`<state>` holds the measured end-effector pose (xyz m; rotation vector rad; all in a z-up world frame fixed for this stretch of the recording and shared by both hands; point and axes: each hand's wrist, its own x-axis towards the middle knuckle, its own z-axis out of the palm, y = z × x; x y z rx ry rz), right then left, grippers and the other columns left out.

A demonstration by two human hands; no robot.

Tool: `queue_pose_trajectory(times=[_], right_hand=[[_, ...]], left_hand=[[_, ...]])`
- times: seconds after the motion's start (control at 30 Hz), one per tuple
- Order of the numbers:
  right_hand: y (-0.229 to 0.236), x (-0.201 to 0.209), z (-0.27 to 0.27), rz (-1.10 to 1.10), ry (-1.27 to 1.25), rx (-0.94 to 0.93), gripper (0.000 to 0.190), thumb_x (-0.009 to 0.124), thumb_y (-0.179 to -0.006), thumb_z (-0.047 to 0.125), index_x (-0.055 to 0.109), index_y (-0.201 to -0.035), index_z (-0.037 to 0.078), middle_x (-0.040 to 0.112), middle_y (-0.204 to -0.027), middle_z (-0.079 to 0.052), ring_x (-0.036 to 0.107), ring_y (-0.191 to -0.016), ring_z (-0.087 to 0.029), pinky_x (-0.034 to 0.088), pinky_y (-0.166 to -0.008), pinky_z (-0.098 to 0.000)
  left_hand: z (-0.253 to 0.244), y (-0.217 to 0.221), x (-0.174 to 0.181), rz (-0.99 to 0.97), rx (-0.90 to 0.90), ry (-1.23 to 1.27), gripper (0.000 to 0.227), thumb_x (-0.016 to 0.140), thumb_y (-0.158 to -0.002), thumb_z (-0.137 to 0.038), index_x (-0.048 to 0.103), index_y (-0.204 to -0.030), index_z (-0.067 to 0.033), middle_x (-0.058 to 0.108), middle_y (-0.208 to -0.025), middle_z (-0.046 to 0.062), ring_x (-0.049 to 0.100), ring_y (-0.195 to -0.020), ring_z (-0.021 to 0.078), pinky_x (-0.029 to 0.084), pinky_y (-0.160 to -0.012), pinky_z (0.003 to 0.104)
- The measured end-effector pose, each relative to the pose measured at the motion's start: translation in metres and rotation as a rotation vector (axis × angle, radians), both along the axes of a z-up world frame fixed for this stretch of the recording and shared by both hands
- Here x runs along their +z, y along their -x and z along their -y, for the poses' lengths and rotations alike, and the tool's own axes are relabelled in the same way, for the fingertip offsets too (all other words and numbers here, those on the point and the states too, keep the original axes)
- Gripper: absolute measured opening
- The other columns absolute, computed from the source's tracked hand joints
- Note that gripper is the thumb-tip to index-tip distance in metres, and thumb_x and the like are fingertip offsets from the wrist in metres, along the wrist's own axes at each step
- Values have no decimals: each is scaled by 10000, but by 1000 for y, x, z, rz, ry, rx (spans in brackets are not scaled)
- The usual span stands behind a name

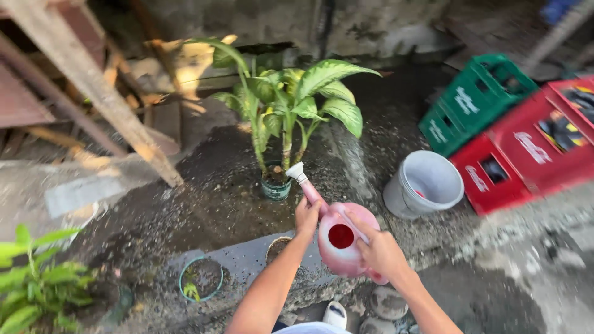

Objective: Watering various potted plants using a watering can in an outdoor area

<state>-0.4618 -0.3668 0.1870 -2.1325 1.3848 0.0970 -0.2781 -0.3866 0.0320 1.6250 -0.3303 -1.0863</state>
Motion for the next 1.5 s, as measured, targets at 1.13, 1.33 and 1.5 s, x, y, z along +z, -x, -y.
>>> queue_pose_trajectory(times=[1.13, 1.33, 1.5], right_hand=[[42, -40, 83, -220, -190, 556, 681, 548, -996, 153, 297, -1573, 413, 743, -962, -132, 703, -546, -169, 700, -503, -293], [51, -39, 82, -179, -184, 608, 726, 542, -981, 124, 285, -1588, 428, 736, -963, -74, 584, -492, -131, 599, -487, -302], [51, -32, 83, -146, -247, 600, 700, 598, -941, 21, 388, -1537, 322, 648, -1292, -146, 798, -814, -279, 775, -664, -341]], left_hand=[[-18, 95, -43, -331, 486, -157, 456, 572, -946, -179, 637, -1396, -216, 748, -1117, 58, 680, -887, 182, 569, -777, 298], [-21, 110, -60, -284, 505, -187, 378, 574, -960, -197, 671, -1325, -183, 743, -1170, 53, 688, -970, 184, 568, -864, 315], [-17, 119, -61, -370, 543, -163, 398, 576, -994, -172, 635, -1387, -152, 748, -1156, 63, 705, -904, 184, 611, -793, 292]])
